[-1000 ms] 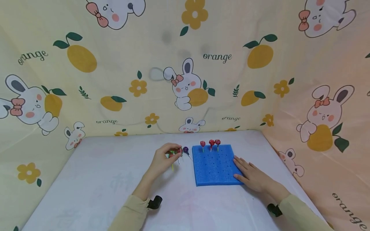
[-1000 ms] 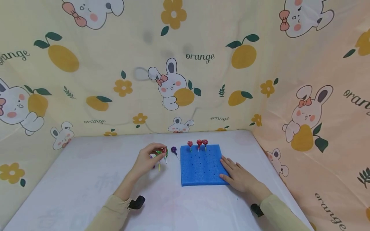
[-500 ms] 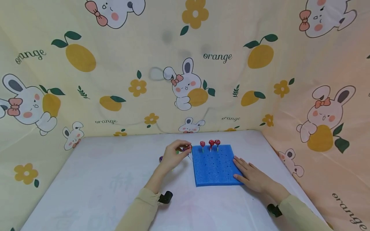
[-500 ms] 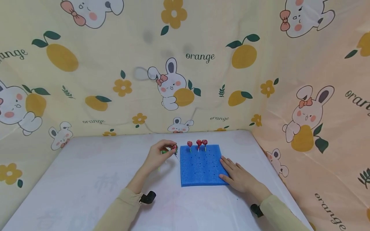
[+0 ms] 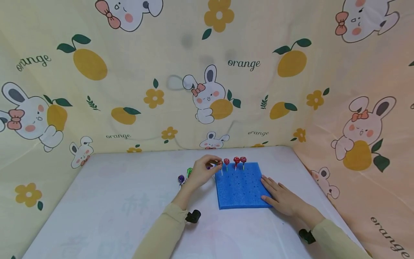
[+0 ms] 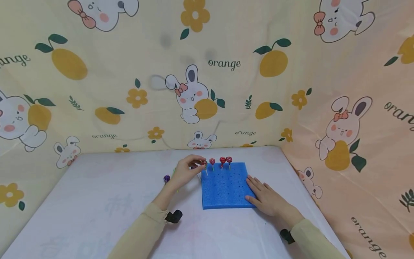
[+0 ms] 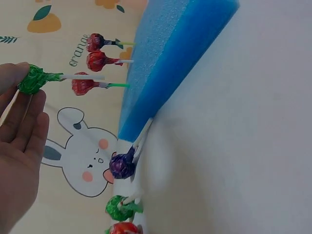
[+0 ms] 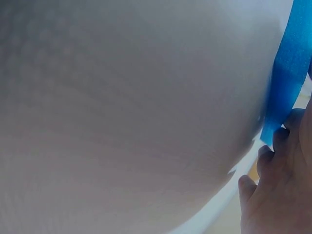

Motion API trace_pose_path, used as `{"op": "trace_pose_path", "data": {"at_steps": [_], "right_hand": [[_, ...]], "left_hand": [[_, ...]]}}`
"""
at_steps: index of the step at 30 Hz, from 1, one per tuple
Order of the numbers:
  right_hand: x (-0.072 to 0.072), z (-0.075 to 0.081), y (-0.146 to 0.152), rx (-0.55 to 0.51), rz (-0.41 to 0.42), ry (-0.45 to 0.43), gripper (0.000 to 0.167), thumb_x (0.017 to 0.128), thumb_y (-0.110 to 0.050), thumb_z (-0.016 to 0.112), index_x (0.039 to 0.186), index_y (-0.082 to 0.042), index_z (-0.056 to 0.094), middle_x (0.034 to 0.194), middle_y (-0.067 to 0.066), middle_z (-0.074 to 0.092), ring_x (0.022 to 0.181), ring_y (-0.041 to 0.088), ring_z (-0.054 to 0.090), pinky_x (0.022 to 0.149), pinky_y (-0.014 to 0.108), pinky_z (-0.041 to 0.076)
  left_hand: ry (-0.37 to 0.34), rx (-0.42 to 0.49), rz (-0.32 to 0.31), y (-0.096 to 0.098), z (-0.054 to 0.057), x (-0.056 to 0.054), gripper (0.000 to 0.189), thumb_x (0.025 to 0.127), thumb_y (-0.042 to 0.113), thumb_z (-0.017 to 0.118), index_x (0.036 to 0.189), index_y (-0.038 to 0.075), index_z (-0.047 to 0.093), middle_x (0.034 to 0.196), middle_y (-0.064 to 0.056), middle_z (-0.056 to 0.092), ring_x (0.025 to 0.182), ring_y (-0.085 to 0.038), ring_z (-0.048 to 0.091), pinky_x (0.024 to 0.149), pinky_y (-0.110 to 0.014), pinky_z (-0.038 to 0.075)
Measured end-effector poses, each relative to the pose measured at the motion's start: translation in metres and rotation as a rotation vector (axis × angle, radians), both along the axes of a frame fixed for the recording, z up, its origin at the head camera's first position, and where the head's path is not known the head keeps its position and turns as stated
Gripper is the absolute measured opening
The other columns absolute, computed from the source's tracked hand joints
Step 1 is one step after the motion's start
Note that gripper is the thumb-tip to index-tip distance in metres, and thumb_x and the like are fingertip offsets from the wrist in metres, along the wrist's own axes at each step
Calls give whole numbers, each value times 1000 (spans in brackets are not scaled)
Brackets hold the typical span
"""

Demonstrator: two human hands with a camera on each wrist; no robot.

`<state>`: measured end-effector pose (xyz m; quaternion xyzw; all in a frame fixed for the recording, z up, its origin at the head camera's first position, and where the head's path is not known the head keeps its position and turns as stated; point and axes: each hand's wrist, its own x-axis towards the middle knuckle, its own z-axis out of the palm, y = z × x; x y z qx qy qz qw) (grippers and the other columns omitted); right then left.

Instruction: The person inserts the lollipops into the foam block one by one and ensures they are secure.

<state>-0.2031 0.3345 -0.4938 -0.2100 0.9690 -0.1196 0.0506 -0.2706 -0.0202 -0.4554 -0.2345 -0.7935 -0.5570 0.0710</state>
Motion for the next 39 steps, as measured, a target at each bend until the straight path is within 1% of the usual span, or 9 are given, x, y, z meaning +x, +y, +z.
{"op": "trace_pose_path", "data": {"at_steps": [4,7,12,15,17,24,29,35,39], "right_hand": [[0,0,0,2,-2,-1,82,106,-59,43,164,-4,26,171,19,22,154,46,22,121,68,21],[1,1,-1,0,-4,-4,82,106,-59,44,164,-4,26,171,19,22,154,47,22,121,68,21],[1,2,-1,0,-7,-4,82,106,-59,44,163,-4,27,170,19,22,154,47,22,121,68,21],[1,1,-2,6,-9,-7,82,106,-60,43,164,-4,26,170,19,22,154,46,22,121,67,21],[1,1,-2,7,-10,-9,82,106,-60,43,164,-4,26,171,19,22,154,46,22,121,68,21],[3,2,-3,4,-7,-14,81,106,-59,44,163,-4,27,170,19,22,154,47,23,120,68,22],[3,3,-3,7,-8,-12,81,106,-59,44,163,-4,27,170,19,22,154,46,22,121,68,22],[2,4,-3,8,-12,-9,82,106,-60,44,164,-4,27,170,18,22,154,46,22,121,67,22],[3,5,-3,7,-12,-9,82,106,-60,44,164,-4,27,170,18,22,154,46,23,121,67,22]], "left_hand": [[-29,-4,-14,6,0,-3,27,99,15,73,125,7,71,122,-10,70,111,-34,67,97,-48,56],[-47,-4,-26,11,0,-5,27,99,15,73,124,8,71,123,-10,70,112,-35,66,98,-51,55],[-67,-3,-40,17,-1,-7,26,99,16,74,124,8,72,121,-8,71,112,-33,66,99,-52,55],[-57,-8,-46,21,-3,-9,25,98,14,74,123,8,72,119,-8,72,110,-28,67,100,-53,54],[-53,-19,-47,23,-4,-9,25,98,14,73,122,7,72,118,-7,72,110,-26,67,100,-52,54],[-67,-89,-31,29,-9,-9,25,99,16,73,123,10,72,118,-4,72,109,-19,67,97,-36,56],[-64,-88,-36,30,-12,-11,24,99,14,73,122,9,72,119,-5,72,109,-21,67,97,-37,56],[-78,-80,-32,32,-10,-12,24,99,14,73,122,10,72,119,-5,72,109,-22,67,96,-37,57],[-81,-105,-24,33,-11,-12,23,99,13,73,122,9,72,123,-6,71,109,-21,67,97,-37,57]]}}
